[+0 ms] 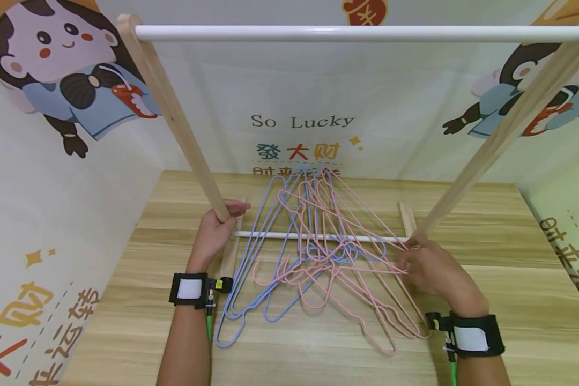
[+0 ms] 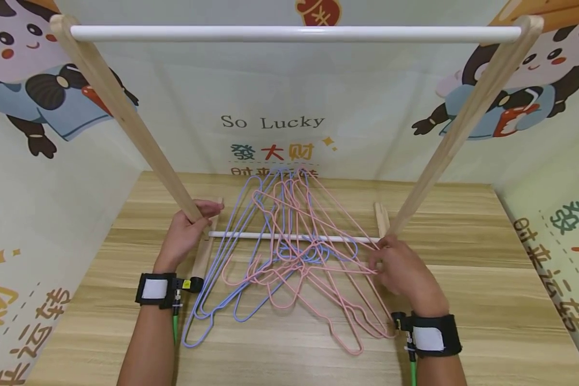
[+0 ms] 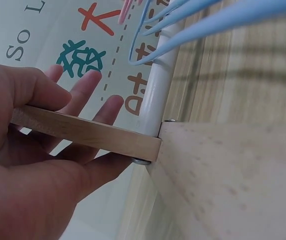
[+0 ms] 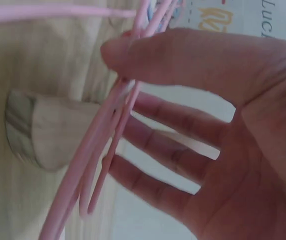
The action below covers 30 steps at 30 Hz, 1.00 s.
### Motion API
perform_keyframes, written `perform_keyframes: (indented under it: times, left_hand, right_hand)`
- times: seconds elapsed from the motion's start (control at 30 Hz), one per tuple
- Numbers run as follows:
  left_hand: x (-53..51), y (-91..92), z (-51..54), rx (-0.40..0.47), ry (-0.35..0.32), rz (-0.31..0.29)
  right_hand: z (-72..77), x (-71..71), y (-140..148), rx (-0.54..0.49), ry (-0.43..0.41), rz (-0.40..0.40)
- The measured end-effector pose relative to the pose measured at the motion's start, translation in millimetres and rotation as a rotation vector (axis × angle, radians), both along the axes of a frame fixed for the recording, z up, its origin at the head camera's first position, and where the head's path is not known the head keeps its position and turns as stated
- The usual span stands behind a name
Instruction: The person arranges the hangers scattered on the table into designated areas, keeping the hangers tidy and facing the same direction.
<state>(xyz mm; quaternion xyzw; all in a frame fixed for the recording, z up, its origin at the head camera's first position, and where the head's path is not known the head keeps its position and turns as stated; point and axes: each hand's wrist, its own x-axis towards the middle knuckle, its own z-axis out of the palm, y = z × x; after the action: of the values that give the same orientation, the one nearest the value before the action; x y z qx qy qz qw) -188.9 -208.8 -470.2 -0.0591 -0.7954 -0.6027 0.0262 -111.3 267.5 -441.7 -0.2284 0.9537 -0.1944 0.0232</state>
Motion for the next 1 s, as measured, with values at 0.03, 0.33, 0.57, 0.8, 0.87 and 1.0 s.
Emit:
perform_keyframes:
  times: [0.03,0.33,0.57,0.8,0.87,1.0]
  left_hand:
    - [0.0,-0.2,-0.2,0.002,0.003,-0.004]
    - [0.7,-1.3,0.1,0.009,0.004,-0.01]
    - [-0.8,-1.8,-0.5,0.009,0.001,0.0]
    - [0.0,-1.3,-0.2,0.005,0.002,-0.001]
    - [0.2,-1.0,-0.3,-0.001,0.001,-0.003]
    - [0.1,-0.5,-0.9,-0.003,-0.002,-0.006]
  right_hand:
    - [0.3,0.4,2.0,-0.009,0.003,0.007]
    - [10.4,4.8,15.7,-0.141,0.014,0.029]
    - [21.3,6.6,22.4,-0.246,-0.076,-0.015]
    - [16.2,5.5,22.8,-0.291,-0.144,-0.002]
    - [13.2,4.9,23.0,-0.296,-0.155,0.018]
    - [8.1,3.8,23.1,-0.275,-0.155,0.033]
